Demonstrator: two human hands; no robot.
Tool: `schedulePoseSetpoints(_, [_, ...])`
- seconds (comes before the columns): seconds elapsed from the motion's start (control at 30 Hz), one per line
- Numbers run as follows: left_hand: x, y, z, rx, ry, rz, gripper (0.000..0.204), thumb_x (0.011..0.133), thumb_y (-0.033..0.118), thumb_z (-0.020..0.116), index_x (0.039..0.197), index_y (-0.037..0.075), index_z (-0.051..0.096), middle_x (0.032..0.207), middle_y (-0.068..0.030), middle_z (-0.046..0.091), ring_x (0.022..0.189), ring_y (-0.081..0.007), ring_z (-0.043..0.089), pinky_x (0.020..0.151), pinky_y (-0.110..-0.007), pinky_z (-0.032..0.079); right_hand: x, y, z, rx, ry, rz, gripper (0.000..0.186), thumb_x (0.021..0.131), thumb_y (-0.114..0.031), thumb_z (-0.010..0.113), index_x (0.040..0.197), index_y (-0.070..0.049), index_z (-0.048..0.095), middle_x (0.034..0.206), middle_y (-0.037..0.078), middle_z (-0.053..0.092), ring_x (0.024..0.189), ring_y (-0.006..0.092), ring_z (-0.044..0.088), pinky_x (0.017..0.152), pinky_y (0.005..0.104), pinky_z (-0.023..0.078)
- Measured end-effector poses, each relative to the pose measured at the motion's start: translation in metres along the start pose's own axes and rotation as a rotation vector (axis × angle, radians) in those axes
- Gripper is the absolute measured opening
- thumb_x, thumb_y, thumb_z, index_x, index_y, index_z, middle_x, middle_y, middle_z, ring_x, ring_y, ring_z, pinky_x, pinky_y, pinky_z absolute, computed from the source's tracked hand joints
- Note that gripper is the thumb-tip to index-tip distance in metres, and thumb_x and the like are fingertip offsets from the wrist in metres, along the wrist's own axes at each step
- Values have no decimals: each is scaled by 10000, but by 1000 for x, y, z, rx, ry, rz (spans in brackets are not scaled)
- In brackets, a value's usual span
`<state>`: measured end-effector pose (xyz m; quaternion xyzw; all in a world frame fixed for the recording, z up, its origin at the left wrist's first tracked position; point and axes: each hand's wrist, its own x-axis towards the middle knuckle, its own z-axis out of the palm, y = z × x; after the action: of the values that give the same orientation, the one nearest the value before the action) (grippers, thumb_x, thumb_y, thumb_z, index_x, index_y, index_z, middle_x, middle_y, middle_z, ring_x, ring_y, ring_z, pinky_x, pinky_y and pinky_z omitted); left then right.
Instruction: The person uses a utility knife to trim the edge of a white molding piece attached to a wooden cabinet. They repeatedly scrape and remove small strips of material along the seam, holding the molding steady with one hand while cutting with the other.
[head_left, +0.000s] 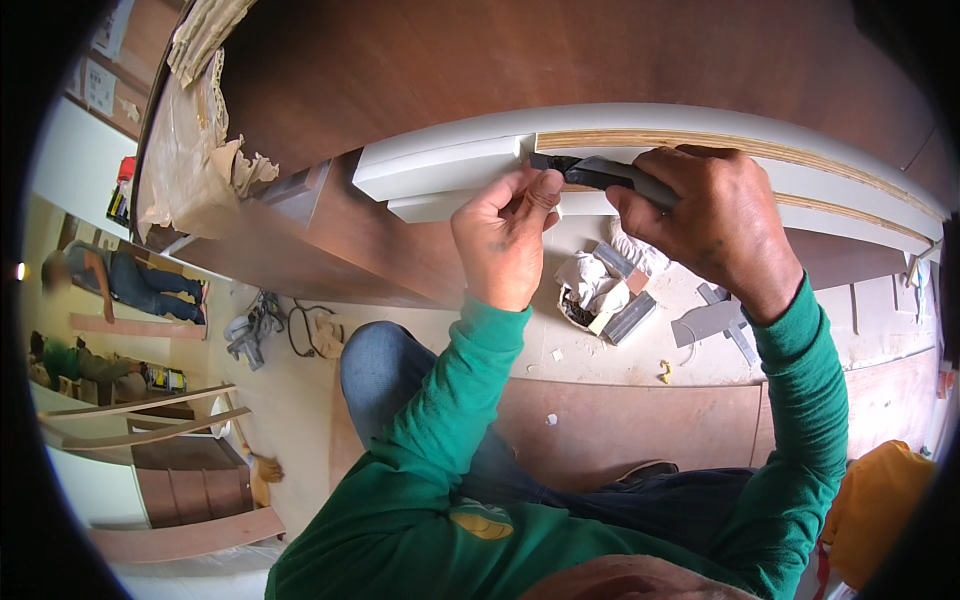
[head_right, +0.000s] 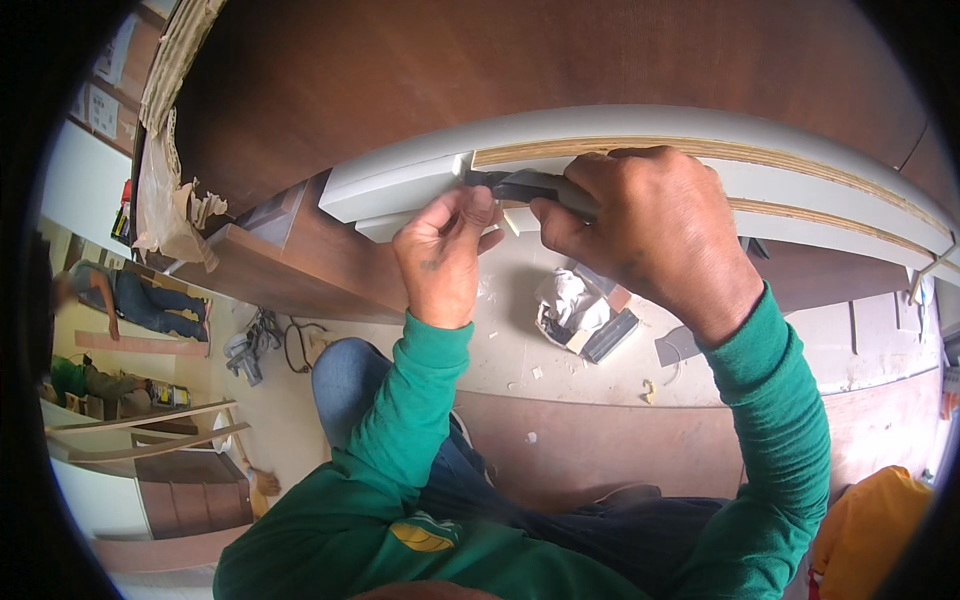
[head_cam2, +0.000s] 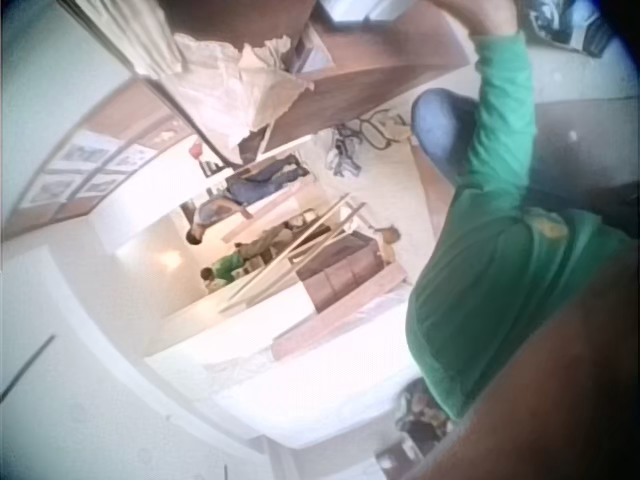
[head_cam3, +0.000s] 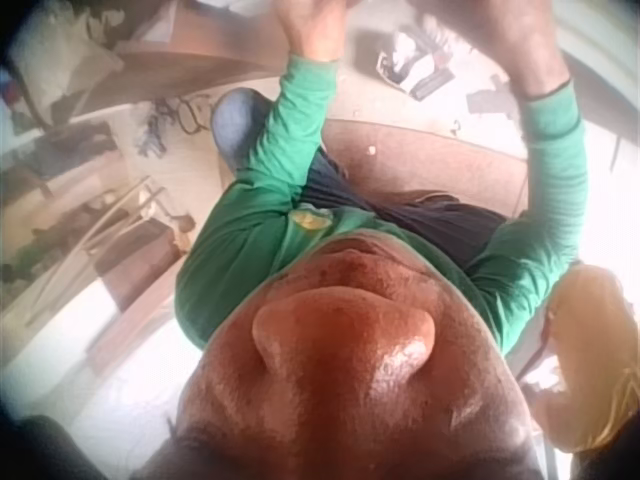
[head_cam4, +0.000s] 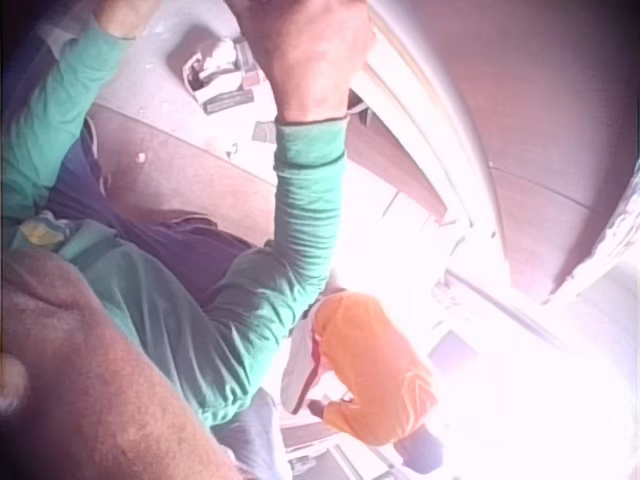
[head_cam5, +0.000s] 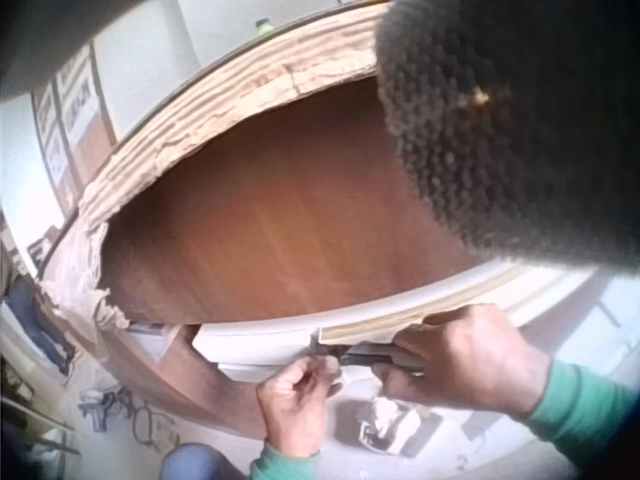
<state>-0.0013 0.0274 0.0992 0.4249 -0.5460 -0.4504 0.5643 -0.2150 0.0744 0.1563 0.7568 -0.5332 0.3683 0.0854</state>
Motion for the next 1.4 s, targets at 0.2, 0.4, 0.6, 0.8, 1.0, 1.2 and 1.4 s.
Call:
schedulePoseSetpoints(0.2, [1,0,-2,15,-3,1,373,1020,312,849,1099,-48,788,966,-49,768,898,-120,721,831,-321,652,6,1,-5,12,-36,-16,291,868,-311,846,856,-20,831,675,153,739,582,324,735,613,420,637])
schedulePoseSetpoints(0.4, [2,2,-1,42,9,-2,394,1006,327,864,1087,-51,790,958,-46,769,896,-113,719,832,-317,649,14,4,-9,-15,-54,-36,294,864,-299,842,874,-6,836,696,164,755,598,315,751,621,410,642])
schedulePoseSetpoints(0.6, [3,2,1,77,22,8,422,997,334,875,1102,-66,792,953,-48,772,884,-112,718,812,-311,649,16,6,-8,-38,-74,-27,308,863,-309,840,870,-1,834,681,166,750,595,313,753,620,415,644])
schedulePoseSetpoints(0.8, [4,3,2,77,39,31,419,1000,323,873,1114,-72,795,941,-50,776,863,-112,718,795,-306,649,18,3,-10,-24,-60,-32,310,862,-315,834,863,-5,830,673,177,736,596,333,748,618,426,637])
schedulePoseSetpoints(1.0, [5,-1,5,46,62,55,396,999,300,874,1112,-71,793,939,-56,779,850,-111,720,791,-304,650,17,3,-7,-27,-41,-29,295,862,-319,830,863,-25,834,670,169,727,611,333,749,623,429,636])
schedulePoseSetpoints(1.2, [5,0,6,61,68,45,378,999,285,875,1090,-71,788,933,-60,777,834,-114,719,784,-301,649,15,4,-6,-58,-61,-3,320,860,-349,842,877,-29,839,673,163,733,608,329,749,627,429,640])
schedulePoseSetpoints(1.4, [5,0,7,51,93,41,356,998,269,877,1071,-67,786,926,-57,774,813,-110,710,763,-293,645,16,1,-7,-73,-62,-16,338,859,-355,851,882,-18,839,676,165,742,606,317,757,619,426,642])
